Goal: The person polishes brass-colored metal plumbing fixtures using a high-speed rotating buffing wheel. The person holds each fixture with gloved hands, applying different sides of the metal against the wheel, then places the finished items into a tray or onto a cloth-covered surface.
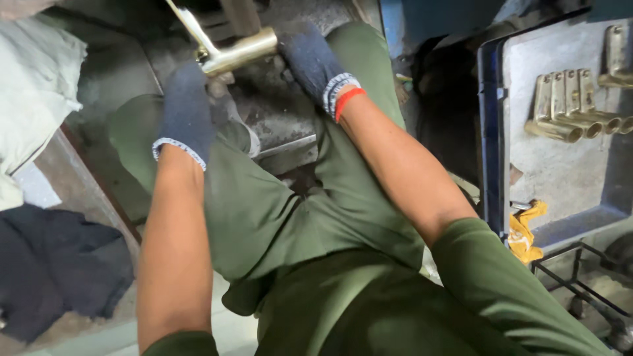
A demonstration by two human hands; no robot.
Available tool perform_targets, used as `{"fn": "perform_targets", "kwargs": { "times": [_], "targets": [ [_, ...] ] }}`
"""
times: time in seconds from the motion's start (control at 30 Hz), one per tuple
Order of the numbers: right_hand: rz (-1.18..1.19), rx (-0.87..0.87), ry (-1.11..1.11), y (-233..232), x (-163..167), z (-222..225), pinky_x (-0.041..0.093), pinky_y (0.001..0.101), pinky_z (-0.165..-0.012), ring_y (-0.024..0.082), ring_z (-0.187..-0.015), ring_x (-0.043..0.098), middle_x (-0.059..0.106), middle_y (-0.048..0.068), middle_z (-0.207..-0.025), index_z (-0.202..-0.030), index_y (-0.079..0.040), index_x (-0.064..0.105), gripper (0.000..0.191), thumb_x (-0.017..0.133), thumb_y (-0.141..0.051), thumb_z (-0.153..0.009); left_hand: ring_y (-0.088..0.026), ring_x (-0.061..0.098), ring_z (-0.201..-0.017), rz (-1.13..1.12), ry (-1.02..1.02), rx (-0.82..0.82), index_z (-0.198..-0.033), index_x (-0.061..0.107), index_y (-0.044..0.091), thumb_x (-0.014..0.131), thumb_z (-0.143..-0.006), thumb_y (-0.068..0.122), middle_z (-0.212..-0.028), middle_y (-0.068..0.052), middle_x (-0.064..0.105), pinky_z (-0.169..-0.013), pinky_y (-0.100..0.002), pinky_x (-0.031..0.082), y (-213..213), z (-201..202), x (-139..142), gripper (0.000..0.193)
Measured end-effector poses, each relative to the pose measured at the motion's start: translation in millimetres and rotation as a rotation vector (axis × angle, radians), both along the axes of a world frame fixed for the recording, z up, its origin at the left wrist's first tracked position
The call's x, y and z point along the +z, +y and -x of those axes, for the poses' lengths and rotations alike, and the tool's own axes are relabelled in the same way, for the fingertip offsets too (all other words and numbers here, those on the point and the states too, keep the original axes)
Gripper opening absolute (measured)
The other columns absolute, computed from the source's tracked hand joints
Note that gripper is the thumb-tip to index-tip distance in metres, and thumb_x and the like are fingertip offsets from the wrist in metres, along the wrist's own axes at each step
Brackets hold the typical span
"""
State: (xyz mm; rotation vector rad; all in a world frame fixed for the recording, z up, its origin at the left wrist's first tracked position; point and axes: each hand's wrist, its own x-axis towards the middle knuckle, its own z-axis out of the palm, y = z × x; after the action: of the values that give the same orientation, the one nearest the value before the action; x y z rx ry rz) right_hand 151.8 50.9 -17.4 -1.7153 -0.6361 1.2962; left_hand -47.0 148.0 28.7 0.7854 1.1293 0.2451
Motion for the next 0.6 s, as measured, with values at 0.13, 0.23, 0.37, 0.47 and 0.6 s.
{"fn": "perform_targets", "kwargs": {
  "times": [0.13,0.23,0.37,0.47,0.6],
  "targets": [
    [0.072,-0.030,0.075,10,-6,12,0.047,0.0309,-0.040,0.014,-0.045,0.059,0.064,0.004,-0.061,-0.085,-0.004,0.070,0.030,0.051,-0.024,-0.096,-0.012,0.050,-0.051,0.048,-0.095,0.116,-0.090,0.067,0.007,0.050,-0.092,0.024,-0.062,-0.001,0.056,-0.049,-0.028,0.043,-1,10,5,0.024],
    [0.099,-0.082,0.056,1,-6,-1,0.047,0.0310,-0.042,0.014,-0.047,0.058,0.065,0.004,-0.063,-0.084,-0.003,0.070,0.032,0.050,-0.025,-0.096,-0.011,0.054,-0.054,0.087,-0.122,0.128,-0.094,0.068,0.008,0.047,-0.090,0.024,-0.066,-0.001,0.063,-0.050,-0.028,0.045,-2,-6,-9,0.027],
    [0.177,-0.221,0.251,-8,-6,-15,0.042,0.0317,-0.038,0.015,-0.042,0.053,0.059,0.004,-0.058,-0.087,-0.006,0.069,0.029,0.050,-0.027,-0.096,-0.006,0.046,-0.055,0.055,-0.018,-0.034,-0.095,0.064,0.002,0.049,-0.098,0.028,-0.069,0.000,0.056,-0.048,-0.025,0.035,-2,-19,-30,0.030],
    [0.170,-0.150,0.187,3,-11,-4,0.043,0.0310,-0.039,0.014,-0.043,0.055,0.061,0.003,-0.060,-0.086,-0.004,0.068,0.032,0.050,-0.028,-0.098,-0.006,0.052,-0.057,0.111,-0.076,0.123,-0.102,0.065,0.003,0.049,-0.096,0.025,-0.073,-0.002,0.063,-0.051,-0.023,0.042,2,-7,-28,0.027],
    [0.084,0.112,-0.023,16,-15,13,0.047,0.0292,-0.035,0.011,-0.041,0.059,0.065,-0.001,-0.060,-0.088,-0.010,0.070,0.030,0.046,-0.028,-0.092,-0.006,0.052,-0.054,0.173,-0.023,0.233,-0.106,0.063,0.009,0.054,-0.096,0.025,-0.072,-0.002,0.064,-0.047,-0.021,0.042,4,7,-9,0.021]
  ]
}}
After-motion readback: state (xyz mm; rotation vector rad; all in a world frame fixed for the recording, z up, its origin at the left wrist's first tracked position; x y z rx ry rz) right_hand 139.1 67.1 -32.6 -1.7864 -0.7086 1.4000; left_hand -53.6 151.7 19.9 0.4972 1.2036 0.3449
